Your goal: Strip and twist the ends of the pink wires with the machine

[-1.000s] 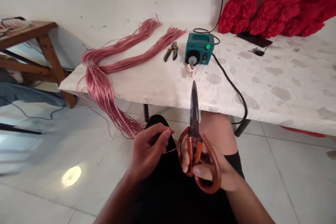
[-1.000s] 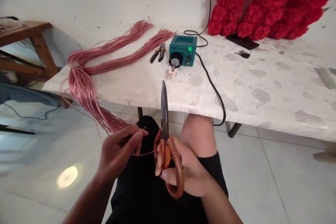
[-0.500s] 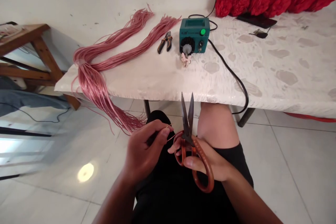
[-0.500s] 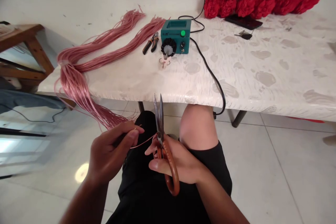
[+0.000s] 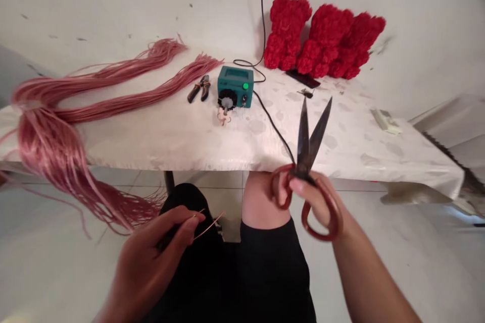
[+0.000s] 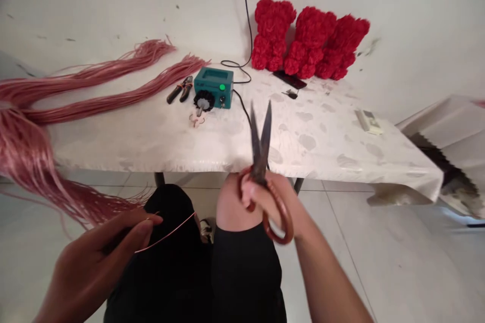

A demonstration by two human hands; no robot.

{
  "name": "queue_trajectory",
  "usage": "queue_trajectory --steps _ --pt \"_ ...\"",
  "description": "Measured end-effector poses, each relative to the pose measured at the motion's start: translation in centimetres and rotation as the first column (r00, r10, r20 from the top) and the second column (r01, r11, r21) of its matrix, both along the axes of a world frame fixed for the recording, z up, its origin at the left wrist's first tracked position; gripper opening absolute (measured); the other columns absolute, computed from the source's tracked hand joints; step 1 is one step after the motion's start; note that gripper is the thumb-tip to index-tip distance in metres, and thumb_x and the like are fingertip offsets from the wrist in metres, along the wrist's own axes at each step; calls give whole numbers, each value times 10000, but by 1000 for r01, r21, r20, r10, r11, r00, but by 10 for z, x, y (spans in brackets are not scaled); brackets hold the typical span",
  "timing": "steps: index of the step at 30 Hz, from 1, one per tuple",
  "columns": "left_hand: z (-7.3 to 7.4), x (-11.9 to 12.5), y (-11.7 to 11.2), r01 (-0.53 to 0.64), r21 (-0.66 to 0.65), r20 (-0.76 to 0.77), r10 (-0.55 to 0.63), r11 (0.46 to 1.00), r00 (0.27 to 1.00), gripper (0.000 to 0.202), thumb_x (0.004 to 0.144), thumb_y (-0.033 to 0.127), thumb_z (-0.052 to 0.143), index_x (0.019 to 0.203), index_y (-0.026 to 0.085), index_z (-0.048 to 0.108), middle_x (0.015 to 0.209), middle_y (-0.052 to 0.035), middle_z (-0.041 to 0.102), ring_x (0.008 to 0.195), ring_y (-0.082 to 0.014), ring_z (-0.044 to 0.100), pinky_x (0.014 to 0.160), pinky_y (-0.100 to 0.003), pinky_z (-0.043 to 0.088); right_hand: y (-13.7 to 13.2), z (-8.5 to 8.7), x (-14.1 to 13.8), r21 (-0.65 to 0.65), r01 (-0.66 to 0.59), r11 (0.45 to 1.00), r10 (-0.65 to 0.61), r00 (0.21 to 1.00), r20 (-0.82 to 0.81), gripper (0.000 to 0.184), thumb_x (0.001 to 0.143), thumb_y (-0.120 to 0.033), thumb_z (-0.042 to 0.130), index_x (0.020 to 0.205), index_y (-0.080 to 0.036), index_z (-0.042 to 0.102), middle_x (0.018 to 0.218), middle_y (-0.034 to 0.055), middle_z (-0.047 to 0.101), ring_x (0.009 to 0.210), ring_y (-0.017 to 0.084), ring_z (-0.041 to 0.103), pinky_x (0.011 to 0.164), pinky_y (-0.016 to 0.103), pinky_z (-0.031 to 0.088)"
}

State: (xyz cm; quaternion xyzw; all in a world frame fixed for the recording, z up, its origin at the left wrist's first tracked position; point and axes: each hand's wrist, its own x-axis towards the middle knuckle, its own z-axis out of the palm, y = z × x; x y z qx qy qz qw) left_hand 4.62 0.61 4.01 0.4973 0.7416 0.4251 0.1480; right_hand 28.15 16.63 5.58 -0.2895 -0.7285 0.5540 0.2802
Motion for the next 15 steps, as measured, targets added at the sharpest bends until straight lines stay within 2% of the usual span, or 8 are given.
queue_trajectory --steps 1,2,3,4,5,7,11,15 --pt "-1 0 1 4 -1 -4 -4 1000 1000 216 900 405 591 808 269 731 588 56 639 568 -126 568 584 -214 463 16 8 10 59 132 990 -138 982 130 460 914 -608 533 708 -203 604 643 28 609 599 181 575 602 332 468" --pt "-2 -1 2 17 5 -5 -17 1000 1000 221 902 410 587 808 268 729 580 55 635 558 -130 570 577 -219 463 33 15 20 157 276 948 -309 914 261 439 894 -602 565 706 -205 592 595 10 575 566 171 548 561 310 430" --pt "-4 -2 3 46 18 -4 -46 999 999 218 903 409 587 813 268 727 574 54 635 542 -132 575 559 -220 459 51 19 29 303 385 871 -481 793 373 441 858 -603 602 667 -208 564 551 -3 531 531 158 508 516 291 376" --pt "-7 -4 3 84 33 -3 -84 996 997 210 905 402 586 820 269 724 576 55 641 527 -132 582 538 -219 454 69 22 37 444 418 792 -603 644 471 453 834 -608 616 633 -207 548 549 0 523 532 156 496 504 287 345" --pt "-10 -5 4 124 43 -4 -124 991 992 198 907 391 586 830 270 722 583 56 650 518 -131 594 519 -215 450 86 23 44 546 392 740 -669 509 542 465 836 -621 594 626 -208 554 576 14 549 555 164 513 507 288 340" --pt "-16 -8 6 185 45 -9 -185 982 983 178 913 375 584 853 273 716 614 56 673 519 -129 621 502 -203 450 118 21 55 618 363 698 -716 383 584 446 814 -594 616 607 -200 590 617 57 597 608 204 558 522 304 345" --pt "-26 -9 10 204 21 -4 -204 979 979 182 922 390 578 883 266 705 671 49 700 550 -132 651 522 -191 475 161 14 72 684 335 648 -762 266 591 413 824 -540 613 623 -181 652 662 128 643 671 264 616 554 333 374" --pt "-24 -3 9 209 11 32 -209 978 977 225 947 388 563 837 241 694 623 45 640 550 -120 616 517 -183 462 178 13 88 703 288 650 -759 299 578 416 829 -527 648 610 -172 653 585 103 593 604 226 578 567 342 352"
